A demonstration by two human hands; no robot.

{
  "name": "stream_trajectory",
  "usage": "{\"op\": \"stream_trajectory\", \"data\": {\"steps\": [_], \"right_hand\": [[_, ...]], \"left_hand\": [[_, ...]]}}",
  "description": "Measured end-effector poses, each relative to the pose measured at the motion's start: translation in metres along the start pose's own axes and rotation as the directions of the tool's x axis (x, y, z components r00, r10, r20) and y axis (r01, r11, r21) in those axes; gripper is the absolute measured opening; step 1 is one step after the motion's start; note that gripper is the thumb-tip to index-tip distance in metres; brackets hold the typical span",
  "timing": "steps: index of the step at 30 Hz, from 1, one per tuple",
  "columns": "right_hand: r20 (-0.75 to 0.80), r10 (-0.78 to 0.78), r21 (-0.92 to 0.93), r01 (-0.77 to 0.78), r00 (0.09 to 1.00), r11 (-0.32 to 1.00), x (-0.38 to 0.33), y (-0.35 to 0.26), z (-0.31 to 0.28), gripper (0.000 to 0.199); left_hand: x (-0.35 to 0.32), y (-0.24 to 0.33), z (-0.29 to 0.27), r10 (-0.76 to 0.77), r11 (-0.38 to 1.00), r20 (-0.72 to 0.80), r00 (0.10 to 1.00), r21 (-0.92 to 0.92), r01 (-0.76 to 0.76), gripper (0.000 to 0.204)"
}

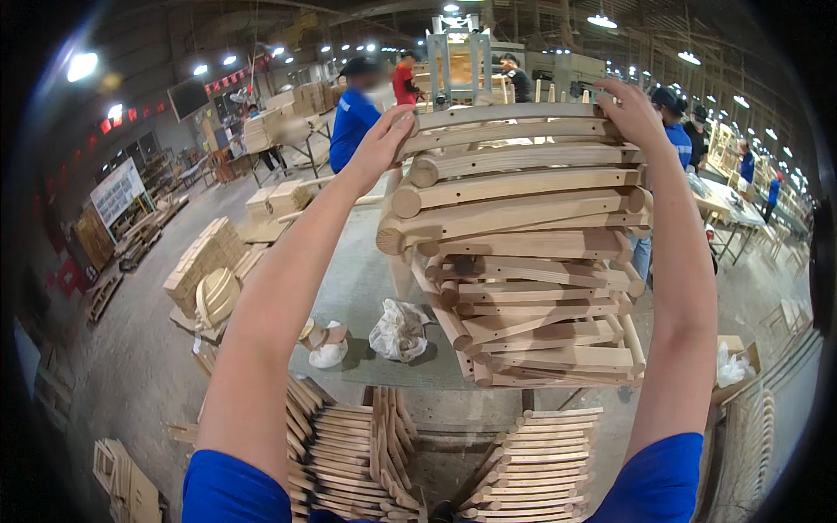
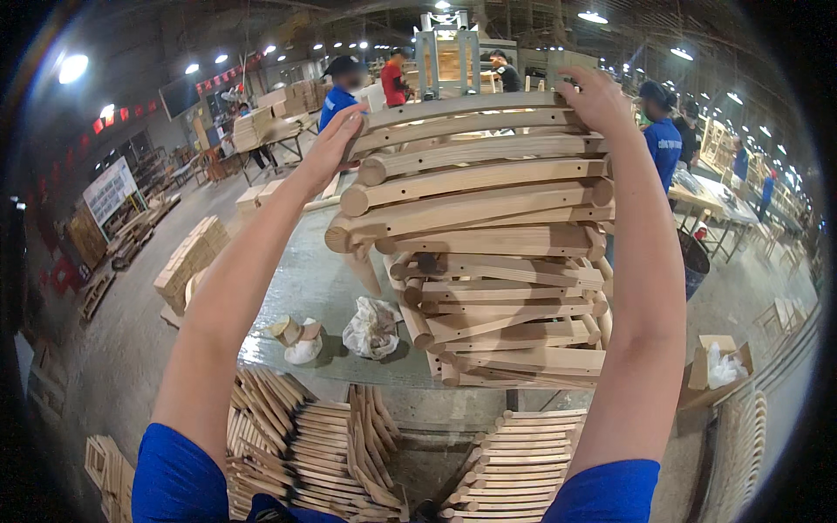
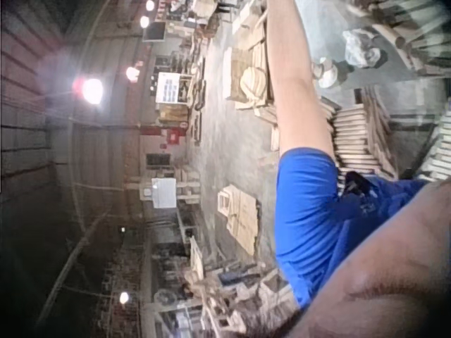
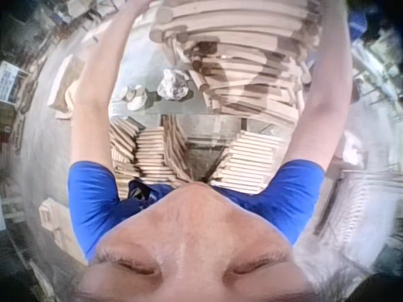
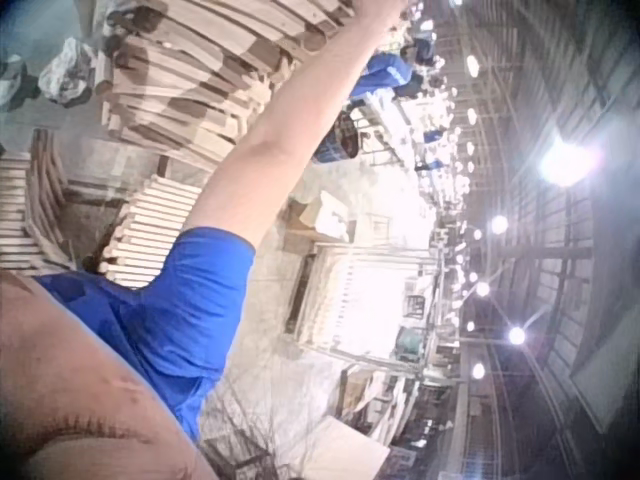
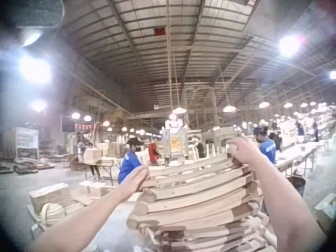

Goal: The person stacks wooden chair components, including legs and curved backrests, in a workshop. They pick up bundles of parts from the floor and arrange them into neat piles on a table, occasionally using a brush to apply a substance to the wood.

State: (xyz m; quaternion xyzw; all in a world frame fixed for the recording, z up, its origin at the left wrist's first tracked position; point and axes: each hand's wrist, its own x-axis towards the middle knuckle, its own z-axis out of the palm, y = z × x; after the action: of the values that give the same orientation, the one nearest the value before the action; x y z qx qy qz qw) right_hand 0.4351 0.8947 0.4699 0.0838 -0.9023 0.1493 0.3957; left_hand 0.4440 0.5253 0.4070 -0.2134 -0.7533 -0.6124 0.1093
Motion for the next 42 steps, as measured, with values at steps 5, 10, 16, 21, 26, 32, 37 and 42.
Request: {"op": "stream_trajectory", "data": {"steps": [5,10,16,21,26,32,37,42], "right_hand": [[0.145,-0.055,-0.218,0.086,0.988,0.972,-0.009,-0.031,0.034,0.053],[0.09,-0.11,-0.194,0.125,0.99,0.973,0.001,-0.019,0.034,0.055],[0.225,-0.003,-0.137,0.035,0.974,0.99,-0.002,-0.051,0.039,0.055],[0.169,-0.068,-0.137,0.091,0.983,0.986,-0.009,-0.062,0.033,0.051],[-0.364,-0.457,-0.263,0.381,0.812,0.886,-0.055,-0.103,0.015,0.033],[-0.289,-0.379,0.348,0.465,0.879,0.814,-0.298,-0.2,0.039,0.022],[0.279,-0.258,0.569,0.058,0.925,0.821,-0.575,-0.313,0.06,0.026],[0.984,-0.136,0.17,-0.373,0.117,0.912,-0.753,-0.369,-0.01,0.035]], "left_hand": [[-0.005,-0.001,-0.006,-0.016,1.0,0.007,1.0,0.027,0.016,0.048],[-0.016,-0.01,-0.015,-0.044,0.985,-0.072,0.996,0.166,0.055,0.066],[-0.097,-0.034,-0.055,-0.34,0.94,-0.173,0.924,-0.043,0.338,0.071],[-0.224,-0.068,-0.069,-0.485,0.87,-0.049,0.873,-0.133,0.475,0.05],[-0.383,-0.09,-0.085,-0.718,0.658,-0.014,0.696,-0.341,0.671,0.044],[-0.552,-0.124,-0.078,-0.834,0.519,0.169,0.526,-0.087,0.85,0.047],[-0.624,-0.111,-0.064,-0.683,0.576,0.496,0.537,-0.087,0.813,0.044],[-0.701,-0.117,-0.078,-0.604,0.668,0.656,0.453,0.107,0.736,0.036]]}}
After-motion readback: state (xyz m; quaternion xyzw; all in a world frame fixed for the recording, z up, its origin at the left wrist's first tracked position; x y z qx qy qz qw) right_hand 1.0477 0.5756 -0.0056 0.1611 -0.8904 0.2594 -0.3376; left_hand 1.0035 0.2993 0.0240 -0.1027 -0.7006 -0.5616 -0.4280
